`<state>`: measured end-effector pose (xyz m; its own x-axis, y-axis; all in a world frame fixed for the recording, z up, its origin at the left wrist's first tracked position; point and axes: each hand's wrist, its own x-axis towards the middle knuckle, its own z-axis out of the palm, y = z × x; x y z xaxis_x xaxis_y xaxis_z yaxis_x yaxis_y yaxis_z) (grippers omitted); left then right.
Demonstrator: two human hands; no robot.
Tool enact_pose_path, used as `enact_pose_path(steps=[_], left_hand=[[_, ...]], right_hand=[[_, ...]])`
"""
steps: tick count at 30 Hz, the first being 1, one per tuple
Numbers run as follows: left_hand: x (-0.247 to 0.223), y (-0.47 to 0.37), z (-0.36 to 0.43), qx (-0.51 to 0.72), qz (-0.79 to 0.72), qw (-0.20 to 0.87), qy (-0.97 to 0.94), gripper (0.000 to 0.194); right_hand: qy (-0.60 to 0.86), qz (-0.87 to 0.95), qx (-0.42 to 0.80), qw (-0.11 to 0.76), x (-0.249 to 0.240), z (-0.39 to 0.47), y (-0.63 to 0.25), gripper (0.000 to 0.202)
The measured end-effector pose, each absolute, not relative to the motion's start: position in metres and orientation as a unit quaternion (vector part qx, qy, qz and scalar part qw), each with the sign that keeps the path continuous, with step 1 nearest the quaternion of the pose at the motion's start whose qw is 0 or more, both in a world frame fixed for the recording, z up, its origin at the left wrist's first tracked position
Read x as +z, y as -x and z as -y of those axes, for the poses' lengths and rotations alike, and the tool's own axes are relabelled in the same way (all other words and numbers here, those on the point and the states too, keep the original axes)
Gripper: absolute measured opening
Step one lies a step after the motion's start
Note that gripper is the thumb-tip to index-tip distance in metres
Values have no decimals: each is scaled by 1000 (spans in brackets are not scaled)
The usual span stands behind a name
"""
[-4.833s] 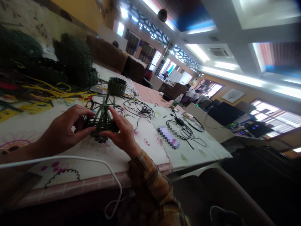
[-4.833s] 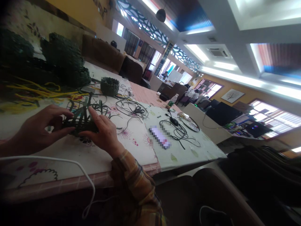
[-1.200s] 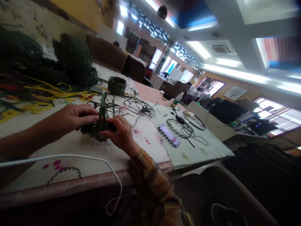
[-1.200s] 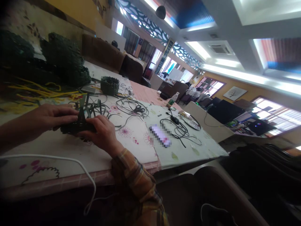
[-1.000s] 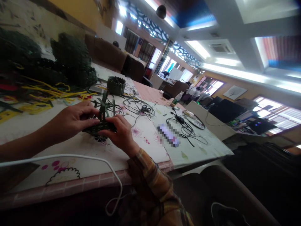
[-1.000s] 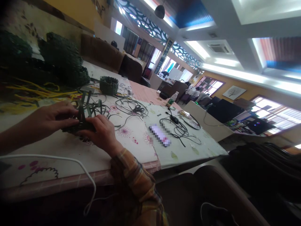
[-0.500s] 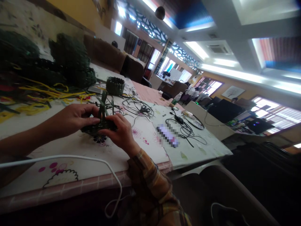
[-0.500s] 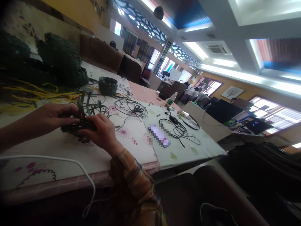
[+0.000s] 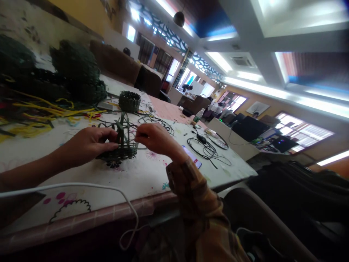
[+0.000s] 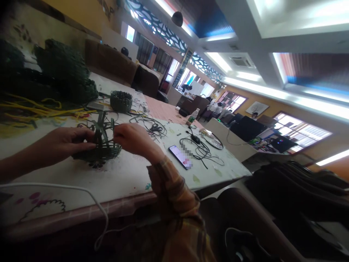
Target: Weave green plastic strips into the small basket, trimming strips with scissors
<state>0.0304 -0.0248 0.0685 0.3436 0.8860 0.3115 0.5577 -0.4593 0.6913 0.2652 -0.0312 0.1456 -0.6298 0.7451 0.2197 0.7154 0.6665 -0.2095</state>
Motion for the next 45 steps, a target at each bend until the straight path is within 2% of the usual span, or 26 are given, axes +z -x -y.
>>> enact_pose_path(steps=[4,10,13,17,24,28,31,34,36,39,45], left_hand=[[70,-35,25,310,-502,249,-768,49],[64,-42,25,301,-491,222,-787,47],[64,-43,26,300,-500,226,-780,48],[67,-40,26,327,-516,259,-748,48],[65,-44,24,352,-515,296,-723,52],[63,-46,25,372,-517,314,-705,54],[64,-44,27,378,-520,324,-694,53],[67,-43,29,376,-521,336,-689,53],[69,-44,32,360,-524,317,-703,53],[71,-47,36,319,-535,259,-738,52],[65,-51,36,290,-521,213,-774,49]], right_hand=[[409,909,37,70,181,19,-255,13],[447,892,22,54,187,17,-221,25],[493,868,-14,62,179,24,-209,15],[491,855,21,164,163,30,-214,15],[446,747,169,463,113,32,-237,24],[437,672,289,523,90,38,-243,29],[405,692,335,495,86,41,-254,26],[398,762,311,406,95,35,-272,20],[434,801,251,327,108,26,-281,13],[459,854,134,203,138,17,-280,20],[458,886,-51,40,196,33,-224,9]])
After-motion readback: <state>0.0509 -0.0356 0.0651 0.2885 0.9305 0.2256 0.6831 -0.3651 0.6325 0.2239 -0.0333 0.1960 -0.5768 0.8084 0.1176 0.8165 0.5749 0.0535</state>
